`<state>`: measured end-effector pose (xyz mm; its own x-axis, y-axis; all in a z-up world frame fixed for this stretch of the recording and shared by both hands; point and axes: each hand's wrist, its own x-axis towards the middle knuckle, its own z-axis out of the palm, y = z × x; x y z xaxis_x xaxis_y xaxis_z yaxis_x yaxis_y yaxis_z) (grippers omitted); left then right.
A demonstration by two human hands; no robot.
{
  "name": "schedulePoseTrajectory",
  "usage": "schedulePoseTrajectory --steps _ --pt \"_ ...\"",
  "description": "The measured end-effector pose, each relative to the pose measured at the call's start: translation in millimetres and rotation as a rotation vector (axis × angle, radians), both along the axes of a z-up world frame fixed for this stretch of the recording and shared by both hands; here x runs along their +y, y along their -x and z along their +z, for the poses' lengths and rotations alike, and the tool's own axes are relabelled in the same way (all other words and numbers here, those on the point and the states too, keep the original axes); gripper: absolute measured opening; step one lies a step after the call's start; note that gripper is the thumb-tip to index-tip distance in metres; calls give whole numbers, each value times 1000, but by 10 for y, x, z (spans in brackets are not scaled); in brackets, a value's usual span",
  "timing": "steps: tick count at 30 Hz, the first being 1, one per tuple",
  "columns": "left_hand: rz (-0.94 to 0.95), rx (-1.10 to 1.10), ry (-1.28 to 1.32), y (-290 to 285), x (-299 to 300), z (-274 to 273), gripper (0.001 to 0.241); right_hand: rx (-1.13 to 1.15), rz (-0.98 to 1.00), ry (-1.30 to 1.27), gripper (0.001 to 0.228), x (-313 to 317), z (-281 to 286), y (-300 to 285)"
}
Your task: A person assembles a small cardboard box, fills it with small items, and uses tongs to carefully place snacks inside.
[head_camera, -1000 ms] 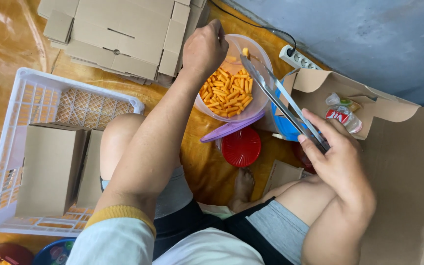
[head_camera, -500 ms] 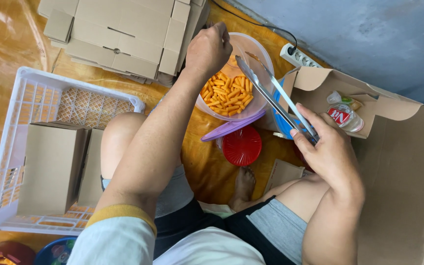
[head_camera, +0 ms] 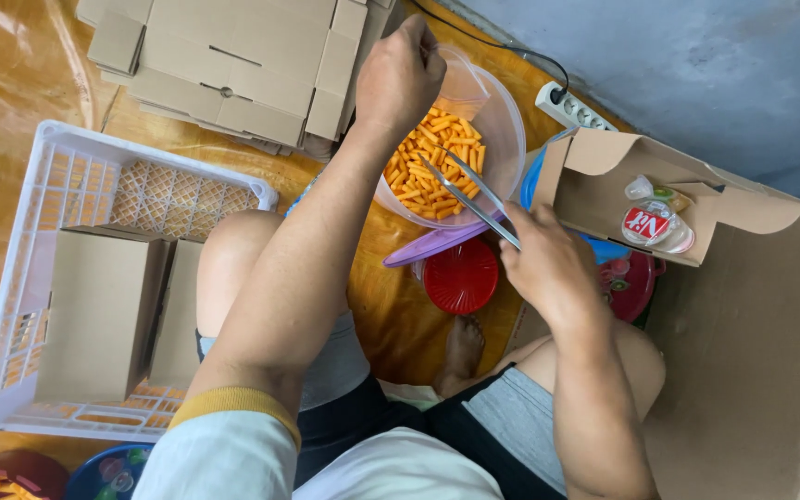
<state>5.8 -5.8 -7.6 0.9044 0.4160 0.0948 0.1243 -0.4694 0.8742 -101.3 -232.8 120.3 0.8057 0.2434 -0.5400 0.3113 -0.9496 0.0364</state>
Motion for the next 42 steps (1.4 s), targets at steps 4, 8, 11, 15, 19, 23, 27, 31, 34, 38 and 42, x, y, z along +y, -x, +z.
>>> schedulePoseTrajectory --steps 4,8,11,15,19,23,27,31,34,38,42 --pt "-11 12 -27 16 16 -23 11 11 55 6 51 263 -453 -235" --pt "-44 60 -26 31 70 -9 8 -13 70 -21 55 385 -818 -415" --pt "-57 77 -28 49 74 -28 8 11 18 -20 54 405 -932 -489" --pt "-52 94 -33 39 87 -33 5 54 -28 -34 58 496 -980 -571" --pt "-64 126 -37 23 69 -58 7 76 -79 -3 59 514 -1072 -612" --pt "-58 90 -57 -4 73 -93 7 42 -47 -67 50 437 -1132 -605" --pt "-66 100 -47 17 77 -79 5 38 -86 -137 47 402 -947 -501" --pt "-55 71 -65 -13 91 -128 7 111 -123 -117 48 379 -446 -336" --pt "-51 96 -62 -39 90 -158 8 104 -68 -178 49 147 -144 -170" --pt "-15 84 -60 -43 60 -154 9 39 -97 -338 51 -189 367 101" --pt "-32 110 -35 -69 -12 -182 10 -149 -117 -492 48 -547 700 342"
